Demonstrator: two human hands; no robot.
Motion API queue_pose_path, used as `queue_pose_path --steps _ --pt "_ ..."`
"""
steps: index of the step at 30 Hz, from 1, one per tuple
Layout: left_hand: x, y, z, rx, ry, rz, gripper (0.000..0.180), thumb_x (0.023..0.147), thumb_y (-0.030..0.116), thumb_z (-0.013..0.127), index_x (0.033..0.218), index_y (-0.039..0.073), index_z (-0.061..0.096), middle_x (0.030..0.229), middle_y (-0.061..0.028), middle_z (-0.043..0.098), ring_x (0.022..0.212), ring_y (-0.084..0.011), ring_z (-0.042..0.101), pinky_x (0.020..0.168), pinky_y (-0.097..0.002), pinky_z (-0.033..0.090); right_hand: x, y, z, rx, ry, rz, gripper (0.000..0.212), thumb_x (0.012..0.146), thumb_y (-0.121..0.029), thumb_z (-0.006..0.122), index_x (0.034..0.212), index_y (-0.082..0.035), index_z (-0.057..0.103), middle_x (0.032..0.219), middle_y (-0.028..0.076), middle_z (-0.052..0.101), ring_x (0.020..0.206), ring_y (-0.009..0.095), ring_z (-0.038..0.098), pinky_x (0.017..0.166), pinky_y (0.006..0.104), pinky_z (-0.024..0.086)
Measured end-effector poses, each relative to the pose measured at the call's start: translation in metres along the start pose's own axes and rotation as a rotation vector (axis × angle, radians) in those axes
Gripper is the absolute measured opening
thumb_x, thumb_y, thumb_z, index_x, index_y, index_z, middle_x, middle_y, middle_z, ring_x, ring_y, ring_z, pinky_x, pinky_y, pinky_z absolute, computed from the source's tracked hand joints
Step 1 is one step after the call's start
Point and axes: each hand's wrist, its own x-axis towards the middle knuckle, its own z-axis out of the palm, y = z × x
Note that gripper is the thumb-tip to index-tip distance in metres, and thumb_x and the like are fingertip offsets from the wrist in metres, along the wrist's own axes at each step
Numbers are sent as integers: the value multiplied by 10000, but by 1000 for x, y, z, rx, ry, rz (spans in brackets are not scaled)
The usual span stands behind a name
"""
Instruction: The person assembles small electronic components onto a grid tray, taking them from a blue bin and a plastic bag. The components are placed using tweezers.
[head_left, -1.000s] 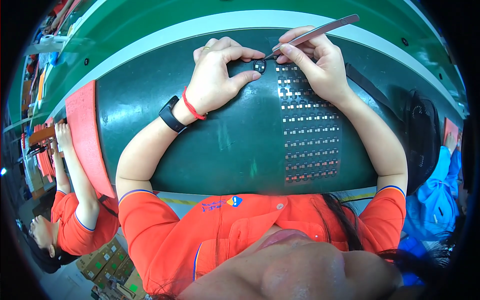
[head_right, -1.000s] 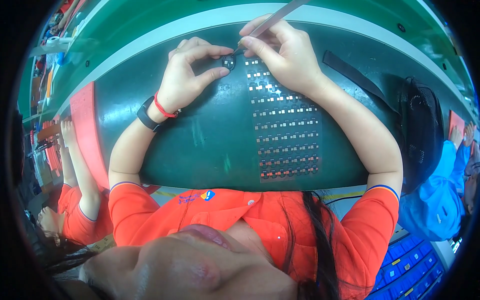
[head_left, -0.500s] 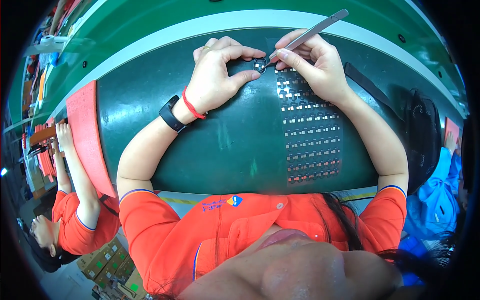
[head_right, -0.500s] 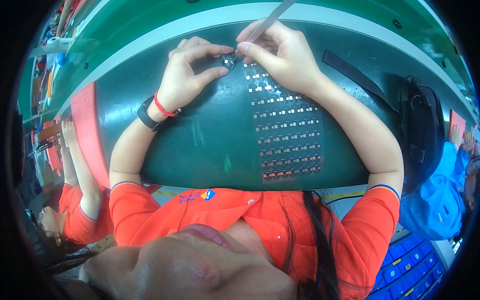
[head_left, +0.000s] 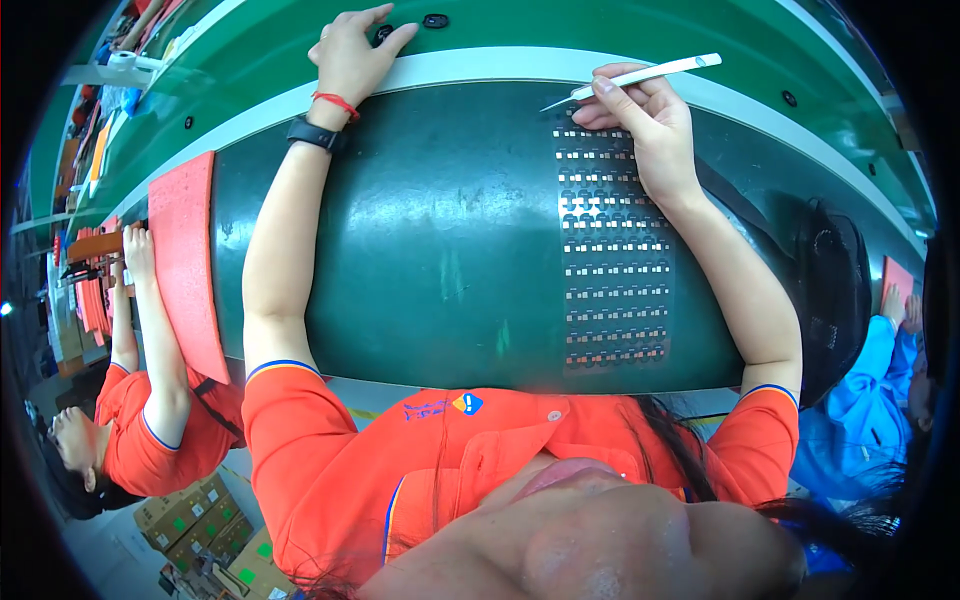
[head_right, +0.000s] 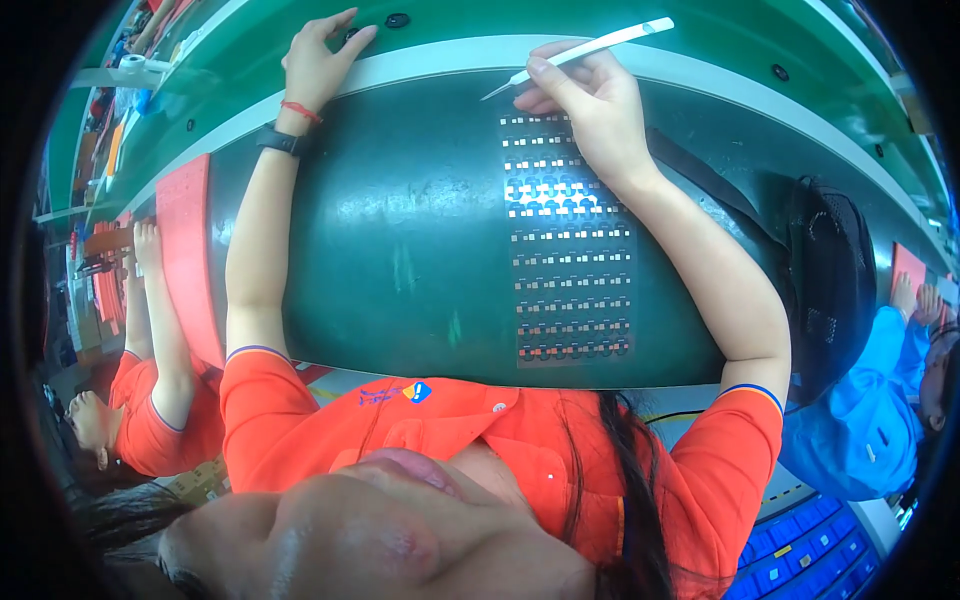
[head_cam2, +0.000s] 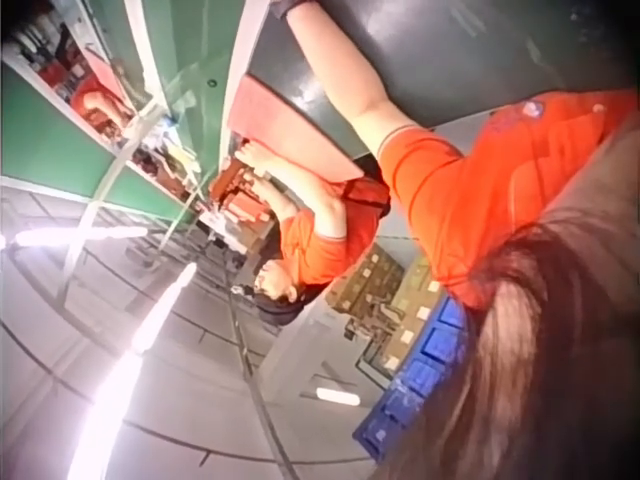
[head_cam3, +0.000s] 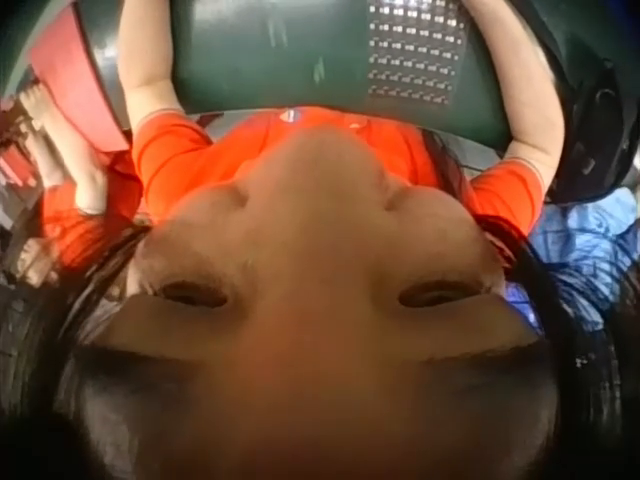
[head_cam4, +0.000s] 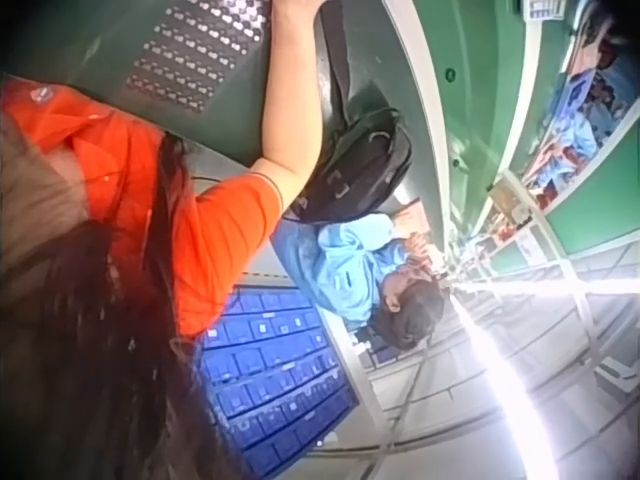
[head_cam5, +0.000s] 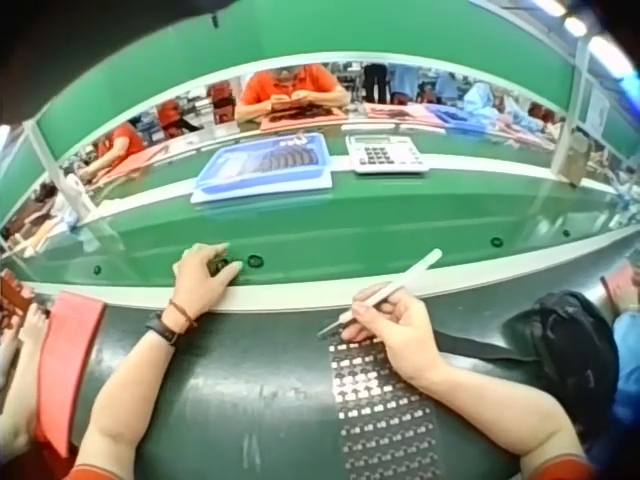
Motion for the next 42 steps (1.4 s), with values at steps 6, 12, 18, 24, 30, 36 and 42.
queue_pose_path --steps 6,12,18,24,30,36,42 --pt "5 37 1 -525 30 148 255 749 273 687 897 66 689 867 -118 620 870 -276 571 837 -403 370 4 -2 -13 -41 -31 -67 251 913 -183 575 1064 17 546 894 129 635 787 181 662 717 261 524" --pt "-4 47 0 -425 -196 129 268 742 277 711 979 153 700 929 -55 644 913 -233 600 741 -358 455 9 1 -29 -114 -148 -37 269 883 -96 611 1106 20 515 923 123 628 821 168 658 719 237 533" --pt "2 23 -14 -204 -81 152 359 753 373 709 1047 167 683 963 -73 626 883 -218 596 719 -345 476 10 2 -27 -61 -142 -42 261 888 -125 610 1090 14 522 916 119 629 801 162 654 704 240 530" --pt "2 21 -3 -273 -229 -19 355 745 430 705 955 144 724 902 -67 682 764 -175 651 712 -316 500 10 3 -26 -46 -136 -7 258 887 -136 612 1082 9 528 886 102 623 772 147 646 681 233 518" --pt "5 39 -14 -217 -178 76 217 772 274 697 914 113 717 870 -80 665 727 -189 643 687 -305 504 10 2 -26 -70 -120 -14 256 890 -132 606 1086 10 524 899 111 624 784 149 650 682 227 516" --pt "-25 103 -58 -769 -507 456 204 745 46 676 947 78 681 874 -86 638 846 -251 600 769 -321 465 12 6 -30 -118 -72 -74 239 897 -116 593 1081 16 517 914 123 619 803 167 655 697 237 526" --pt "-44 118 -57 -597 -499 530 348 738 200 730 1069 130 650 1177 -87 556 1083 -265 509 935 -393 359 14 7 -30 -132 -68 -58 234 901 -122 586 1082 9 519 920 130 626 808 175 658 709 239 530"
